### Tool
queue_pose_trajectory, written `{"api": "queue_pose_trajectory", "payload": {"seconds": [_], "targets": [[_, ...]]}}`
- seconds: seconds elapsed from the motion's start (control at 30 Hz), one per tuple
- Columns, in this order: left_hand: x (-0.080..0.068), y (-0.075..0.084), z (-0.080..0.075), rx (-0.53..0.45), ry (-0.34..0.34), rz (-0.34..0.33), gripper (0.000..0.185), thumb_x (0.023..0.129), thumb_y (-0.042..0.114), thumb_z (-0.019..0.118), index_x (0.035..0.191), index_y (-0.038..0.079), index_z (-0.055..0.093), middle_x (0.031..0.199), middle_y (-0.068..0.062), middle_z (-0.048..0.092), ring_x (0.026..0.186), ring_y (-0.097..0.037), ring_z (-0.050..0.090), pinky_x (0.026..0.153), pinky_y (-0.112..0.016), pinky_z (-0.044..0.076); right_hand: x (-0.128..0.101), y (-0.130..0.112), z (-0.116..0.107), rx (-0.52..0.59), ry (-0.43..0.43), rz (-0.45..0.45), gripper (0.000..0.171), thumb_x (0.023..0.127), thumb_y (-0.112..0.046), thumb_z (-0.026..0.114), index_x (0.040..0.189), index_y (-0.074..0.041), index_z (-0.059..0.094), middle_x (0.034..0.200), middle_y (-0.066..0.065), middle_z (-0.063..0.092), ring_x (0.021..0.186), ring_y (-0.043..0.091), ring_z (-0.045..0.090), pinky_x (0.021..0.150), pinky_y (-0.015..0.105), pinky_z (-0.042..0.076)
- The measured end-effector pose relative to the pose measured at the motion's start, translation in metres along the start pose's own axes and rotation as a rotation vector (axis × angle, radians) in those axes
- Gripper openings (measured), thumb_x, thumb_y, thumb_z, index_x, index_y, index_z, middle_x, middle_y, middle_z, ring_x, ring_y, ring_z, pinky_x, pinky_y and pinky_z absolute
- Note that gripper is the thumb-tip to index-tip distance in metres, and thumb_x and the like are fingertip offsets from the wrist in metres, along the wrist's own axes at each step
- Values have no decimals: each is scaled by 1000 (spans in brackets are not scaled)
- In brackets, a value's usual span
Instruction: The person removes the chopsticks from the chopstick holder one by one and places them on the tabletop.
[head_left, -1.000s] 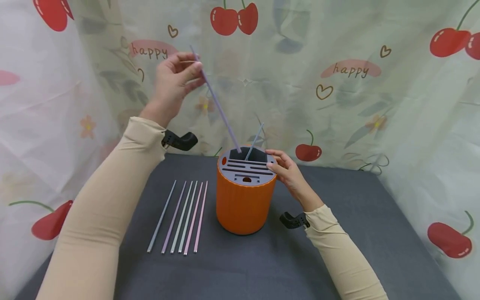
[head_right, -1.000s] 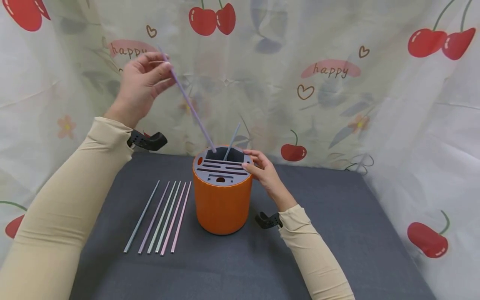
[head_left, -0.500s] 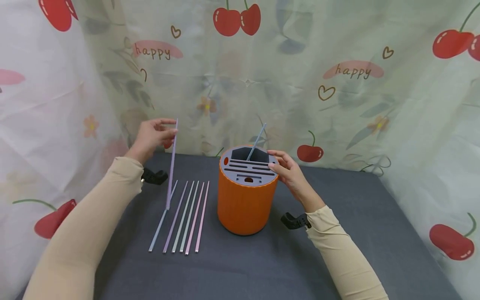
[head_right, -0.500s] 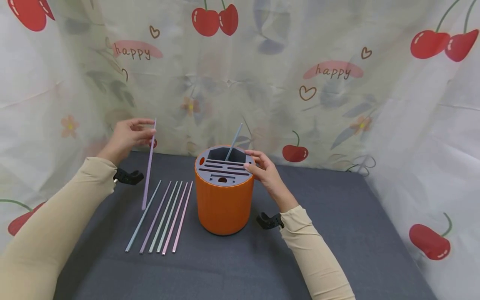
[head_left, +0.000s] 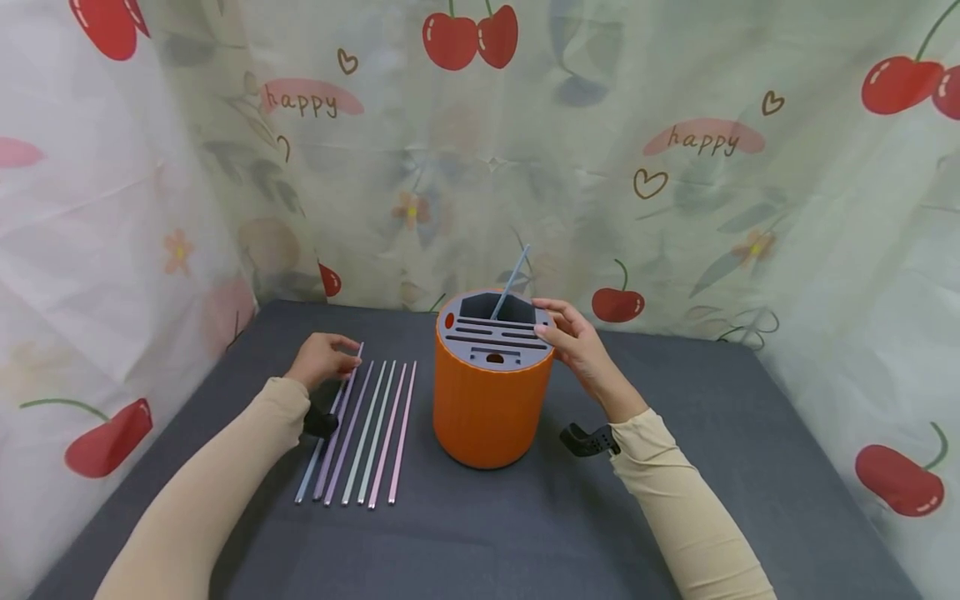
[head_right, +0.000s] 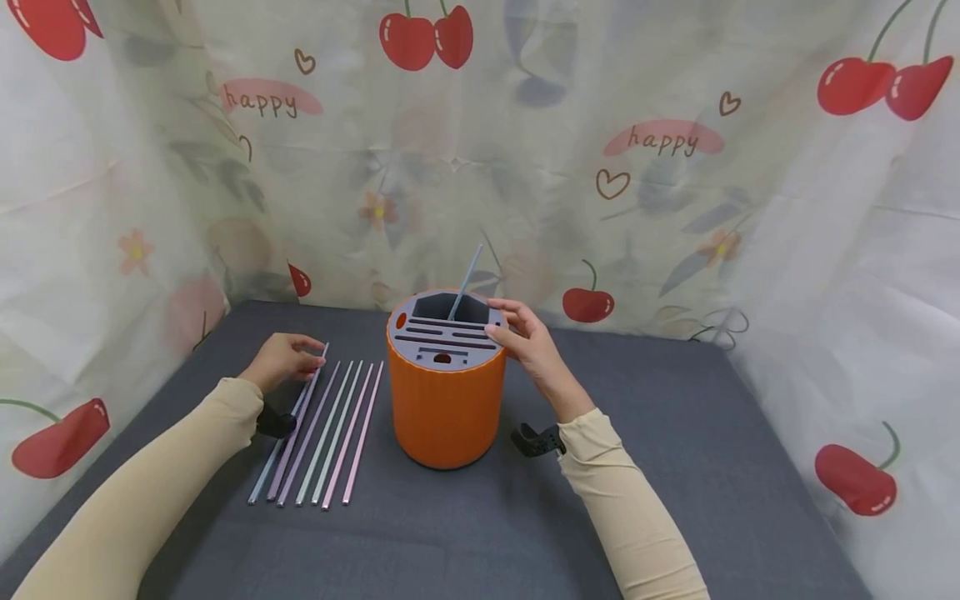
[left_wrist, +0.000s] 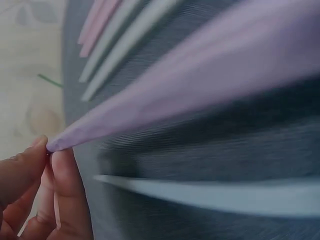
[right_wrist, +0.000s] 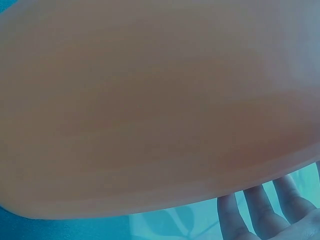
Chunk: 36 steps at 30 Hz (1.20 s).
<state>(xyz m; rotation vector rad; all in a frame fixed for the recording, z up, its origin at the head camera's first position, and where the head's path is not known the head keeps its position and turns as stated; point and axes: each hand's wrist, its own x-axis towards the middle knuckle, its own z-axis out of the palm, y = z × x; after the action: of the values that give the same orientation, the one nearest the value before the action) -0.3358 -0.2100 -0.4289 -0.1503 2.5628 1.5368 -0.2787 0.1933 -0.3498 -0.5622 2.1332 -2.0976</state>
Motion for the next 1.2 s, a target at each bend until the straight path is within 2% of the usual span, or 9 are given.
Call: {"api": "queue_pose_trajectory", "payload": {"seconds": [0.13, 0.27, 0.67, 1.2], "targets": [[2, -8, 8, 14, 12, -71, 36, 89, 2, 66, 124, -6, 60, 107, -21, 60, 62, -9, 60, 58, -26, 58, 0, -1, 0, 1, -1, 0, 40, 98, -16, 53, 137, -16, 45, 123, 3, 54, 102, 14, 59, 88, 27, 52], [5, -13, 13, 46, 39, -103, 34, 88, 0, 68, 121, -6, 62, 109, -23, 59, 60, -10, 61, 56, -26, 58, 1, 0, 0, -2, -3, 6, 40, 98, -17, 53, 137, -16, 45, 125, 5, 53, 102, 14, 59, 88, 27, 52], [8, -12, 18, 101, 53, -113, 31, 84, -2, 71, 114, -8, 64, 113, -26, 58, 57, -11, 61, 54, -26, 58, 0, 0, -1, 4, -9, -1, 40, 98, -17, 53, 137, -15, 44, 122, 1, 55, 102, 14, 59, 87, 27, 52], [9, -11, 18, 117, 35, -119, 32, 82, -1, 73, 112, -8, 65, 114, -27, 58, 54, -11, 60, 53, -24, 57, 1, 0, -1, 3, -10, -2, 41, 98, -17, 54, 138, -14, 44, 120, 0, 55, 101, 13, 59, 86, 26, 52]]}}
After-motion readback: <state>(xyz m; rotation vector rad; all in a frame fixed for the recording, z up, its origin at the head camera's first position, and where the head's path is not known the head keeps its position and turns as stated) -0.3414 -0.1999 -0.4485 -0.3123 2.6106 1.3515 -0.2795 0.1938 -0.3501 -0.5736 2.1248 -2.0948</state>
